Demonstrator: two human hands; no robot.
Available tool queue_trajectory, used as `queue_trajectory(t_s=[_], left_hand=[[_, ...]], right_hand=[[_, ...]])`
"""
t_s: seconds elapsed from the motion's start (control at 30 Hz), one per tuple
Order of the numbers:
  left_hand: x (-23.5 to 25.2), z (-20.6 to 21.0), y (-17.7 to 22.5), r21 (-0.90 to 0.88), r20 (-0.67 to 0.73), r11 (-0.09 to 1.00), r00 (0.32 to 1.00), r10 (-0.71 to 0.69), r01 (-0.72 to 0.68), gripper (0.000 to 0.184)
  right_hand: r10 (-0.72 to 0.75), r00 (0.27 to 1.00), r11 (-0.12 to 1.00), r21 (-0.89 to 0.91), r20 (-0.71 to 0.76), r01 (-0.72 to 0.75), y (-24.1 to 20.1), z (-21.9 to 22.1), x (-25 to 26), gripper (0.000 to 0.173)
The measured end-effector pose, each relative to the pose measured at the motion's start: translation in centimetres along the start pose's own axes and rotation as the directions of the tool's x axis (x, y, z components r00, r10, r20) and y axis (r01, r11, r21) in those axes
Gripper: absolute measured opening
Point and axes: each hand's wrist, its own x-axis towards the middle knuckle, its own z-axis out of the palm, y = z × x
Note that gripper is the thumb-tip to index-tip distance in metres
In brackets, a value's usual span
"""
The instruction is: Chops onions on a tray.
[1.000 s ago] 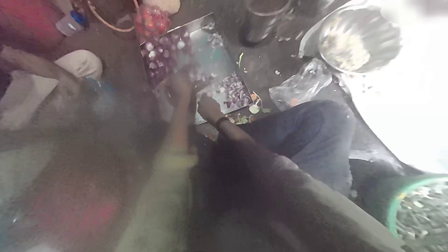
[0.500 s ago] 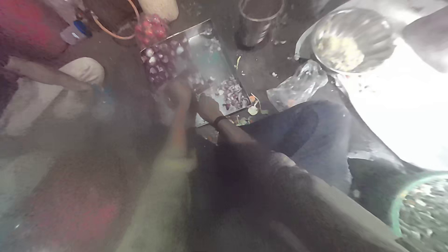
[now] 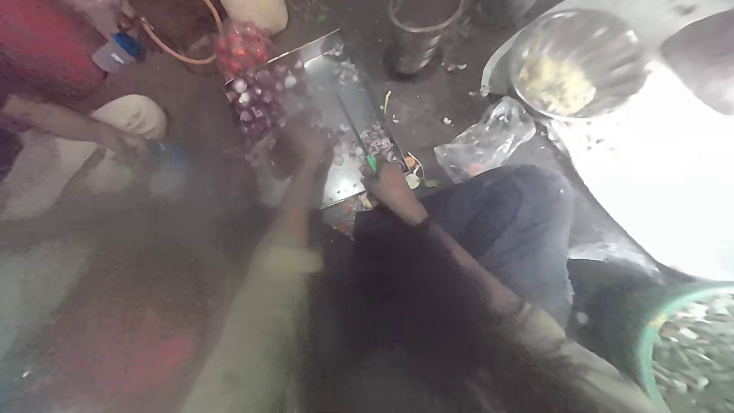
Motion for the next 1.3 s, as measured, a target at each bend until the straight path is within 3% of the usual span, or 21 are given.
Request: queue_trajectory(t_s=[0.07, 0.23, 0.33, 0.43, 0.53, 0.6, 0.67, 0.8, 0.93, 1.1, 1.13, 1.17, 1.2, 1.27, 1.3], left_hand=[[-1.0, -0.7, 0.6, 0.012, 0.053, 1.0, 0.998, 0.014, -0.015, 0.063], [-2.9, 0.5, 0.3, 0.038, 0.096, 0.988, 0.984, 0.147, -0.151, 0.037], [-4.6, 2.2, 0.8, 0.098, 0.234, 0.962, 0.945, 0.227, -0.255, 0.044], [-5.1, 2.7, 1.8, 0.078, 0.353, 0.936, 0.887, 0.297, -0.344, 0.029], [-6.2, 0.2, 2.7, 0.014, 0.224, 0.931, 0.909, 0.352, -0.364, 0.026], [-3.7, -0.2, 2.8, 0.067, 0.129, 0.928, 0.926, 0.356, -0.366, 0.036], [-0.7, 0.6, 1.8, 0.132, 0.055, 0.914, 0.924, 0.379, -0.383, 0.034], [0.9, -0.4, 2.1, 0.259, 0.177, 0.934, 0.962, 0.206, -0.247, 0.03], [0.9, -0.1, 0.9, 0.068, 0.071, 0.982, 0.983, 0.169, -0.174, 0.03], [0.0, -2.5, -0.2, -0.103, 0.029, 0.995, 1.0, -0.008, 0.011, 0.031], [0.0, -1.6, -1.2, -0.094, -0.054, 0.995, 0.999, 0.006, -0.011, 0.03], [0.2, 0.5, -2.9, -0.047, -0.228, 0.996, 0.972, 0.065, -0.077, 0.028], [0.8, 3.3, -4.9, 0.047, -0.454, 0.987, 0.877, 0.159, -0.155, 0.025], [-1.0, 0.9, -2.6, 0.047, -0.221, 0.999, 0.975, -0.016, 0.027, 0.032], [-1.8, 0.0, -1.4, 0.041, -0.153, 0.996, 0.985, -0.076, 0.083, 0.039]], right_hand=[[-0.058, 0.997, 0.996, 0.071, -0.059, 0.062, 0.7, 0.8, -1.1, 0.041], [-0.043, 0.999, 0.988, 0.149, -0.012, 0.045, 0.7, 0.0, -3.1, 0.044], [-0.034, 0.999, 0.988, 0.149, -0.004, 0.034, 0.8, -0.2, -3.0, 0.045], [-0.037, 0.999, 0.983, 0.18, -0.025, 0.04, 1.4, -0.4, -2.5, 0.044], [-0.053, 0.997, 0.973, 0.222, -0.053, 0.064, 1.9, -0.7, -2.5, 0.042], [-0.051, 0.997, 0.976, 0.211, -0.055, 0.062, 1.8, -0.8, -2.4, 0.043], [-0.038, 0.998, 0.979, 0.199, -0.045, 0.046, 1.6, -0.7, -2.4, 0.043], [-0.024, 0.999, 0.981, 0.194, -0.042, 0.031, 1.2, -0.3, -1.9, 0.045], [-0.02, 1.0, 0.99, 0.142, -0.02, 0.022, 1.4, 0.2, -1.6, 0.043], [-0.049, 0.997, 0.994, 0.092, -0.055, 0.054, 1.6, 1.8, 0.2, 0.04], [-0.043, 0.998, 0.994, 0.103, -0.039, 0.047, 1.4, 1.7, -0.3, 0.04], [-0.049, 0.999, 0.992, 0.112, -0.018, 0.05, 1.2, 1.4, -0.9, 0.04], [-0.06, 0.998, 0.991, 0.121, 0.0, 0.06, 1.2, 1.4, -1.4, 0.041], [-0.077, 0.997, 0.986, 0.15, 0.025, 0.072, 1.5, 1.9, -1.5, 0.041], [-0.082, 0.996, 0.985, 0.152, 0.036, 0.076, 1.7, 2.4, -1.2, 0.041]])
